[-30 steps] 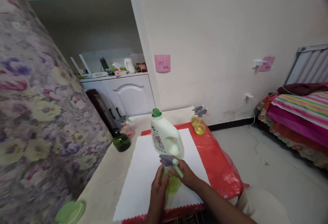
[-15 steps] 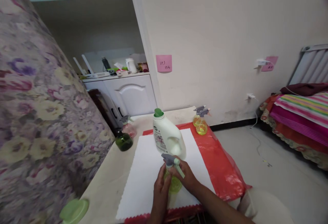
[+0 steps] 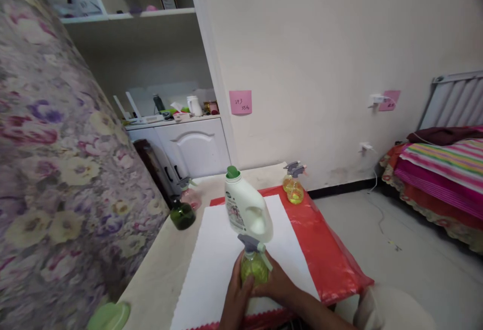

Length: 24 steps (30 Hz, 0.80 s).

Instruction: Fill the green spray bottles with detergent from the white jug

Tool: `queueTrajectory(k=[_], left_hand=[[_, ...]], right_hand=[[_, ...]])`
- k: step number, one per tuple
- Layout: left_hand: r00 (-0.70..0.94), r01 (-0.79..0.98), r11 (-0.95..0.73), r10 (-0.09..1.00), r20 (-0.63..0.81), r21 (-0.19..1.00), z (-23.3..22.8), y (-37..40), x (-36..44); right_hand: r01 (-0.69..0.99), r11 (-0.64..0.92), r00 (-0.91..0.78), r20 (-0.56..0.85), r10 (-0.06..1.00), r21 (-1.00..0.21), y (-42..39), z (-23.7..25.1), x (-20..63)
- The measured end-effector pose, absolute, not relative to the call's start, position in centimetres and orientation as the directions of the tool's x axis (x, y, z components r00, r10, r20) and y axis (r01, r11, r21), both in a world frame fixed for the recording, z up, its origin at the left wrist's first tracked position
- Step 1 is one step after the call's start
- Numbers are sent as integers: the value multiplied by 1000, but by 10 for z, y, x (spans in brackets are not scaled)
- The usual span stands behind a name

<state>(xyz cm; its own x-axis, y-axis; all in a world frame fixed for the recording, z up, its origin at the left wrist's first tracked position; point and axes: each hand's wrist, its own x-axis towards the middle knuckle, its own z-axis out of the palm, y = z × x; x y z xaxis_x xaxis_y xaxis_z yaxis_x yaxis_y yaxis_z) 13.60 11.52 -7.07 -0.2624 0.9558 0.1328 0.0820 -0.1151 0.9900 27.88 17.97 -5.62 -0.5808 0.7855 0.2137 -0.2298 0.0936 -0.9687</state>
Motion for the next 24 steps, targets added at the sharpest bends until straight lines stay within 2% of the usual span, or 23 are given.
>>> queueTrajectory(k=[7,13,24], left_hand=[[-230,74,-139,961,153,987,-63,118,148],[-278,87,-155,945,174,984,-73,124,166],[-282,220,-114,943,175,969,-53,115,183]], right_hand=[[-236,86,-590,213,779,-968,182,-45,285],[-230,71,-644,207,737,-971,198,-38,311],[-220,68,-696,206,688,-973,228,-38,349]])
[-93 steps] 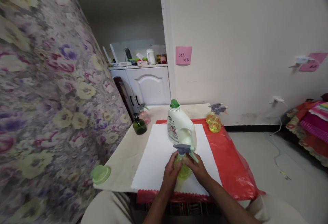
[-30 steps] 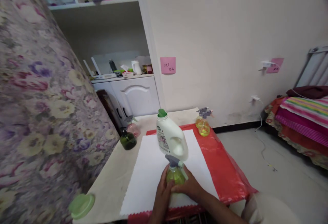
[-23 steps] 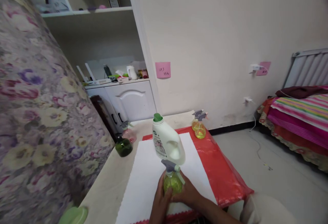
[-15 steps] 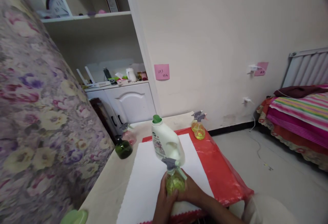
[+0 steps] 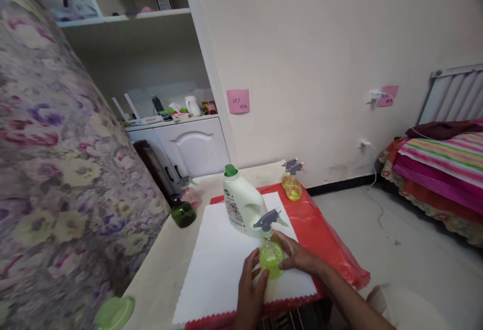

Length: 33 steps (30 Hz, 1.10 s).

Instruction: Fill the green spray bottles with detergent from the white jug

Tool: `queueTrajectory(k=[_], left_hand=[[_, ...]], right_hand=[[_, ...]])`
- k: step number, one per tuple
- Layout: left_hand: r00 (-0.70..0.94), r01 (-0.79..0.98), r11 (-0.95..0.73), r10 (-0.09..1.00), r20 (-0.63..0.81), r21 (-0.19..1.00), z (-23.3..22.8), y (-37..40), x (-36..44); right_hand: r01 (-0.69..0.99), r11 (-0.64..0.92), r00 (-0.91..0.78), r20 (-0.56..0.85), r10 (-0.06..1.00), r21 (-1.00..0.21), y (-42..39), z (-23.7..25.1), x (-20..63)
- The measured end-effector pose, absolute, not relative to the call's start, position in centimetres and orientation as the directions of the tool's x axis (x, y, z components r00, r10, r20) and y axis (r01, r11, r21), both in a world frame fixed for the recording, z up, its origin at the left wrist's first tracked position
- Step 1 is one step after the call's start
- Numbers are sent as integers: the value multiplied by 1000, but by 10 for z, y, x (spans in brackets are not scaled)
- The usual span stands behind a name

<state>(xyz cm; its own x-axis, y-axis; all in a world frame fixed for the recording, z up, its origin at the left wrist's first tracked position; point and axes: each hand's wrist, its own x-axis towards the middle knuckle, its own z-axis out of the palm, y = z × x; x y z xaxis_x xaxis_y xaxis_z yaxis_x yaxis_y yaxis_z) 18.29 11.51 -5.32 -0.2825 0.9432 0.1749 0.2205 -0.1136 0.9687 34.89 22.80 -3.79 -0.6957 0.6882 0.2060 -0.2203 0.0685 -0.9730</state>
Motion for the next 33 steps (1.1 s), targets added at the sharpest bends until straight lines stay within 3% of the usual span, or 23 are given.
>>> queueTrajectory(k=[6,13,16,21,25,28,33], left_hand=[[-229,265,-96,960,160,959,-45,110,175],[-209,293,-90,966,155,952,-49,111,170],[-226,315,-95,959,172,944,-50,110,171],[-252,430,-85,945,210,899,-42,113,154],[-301,666,-49,895,328,745,-44,123,109],[-266,844,-5,865,426,536,-59,132,71],[-160,970,42,854,495,241,-90,136,46]], right_hand=[[-112,102,-604,149,783,-988,215,-51,346],[5,193,-296,183,938,-981,179,-66,320],[31,245,-193,235,953,-969,172,-67,313],[-7,234,-201,230,952,-972,180,-61,316],[-11,207,-197,206,959,-978,192,-55,327],[-13,198,-197,197,961,-980,201,-56,335],[-33,200,-189,203,961,-979,210,-68,338]])
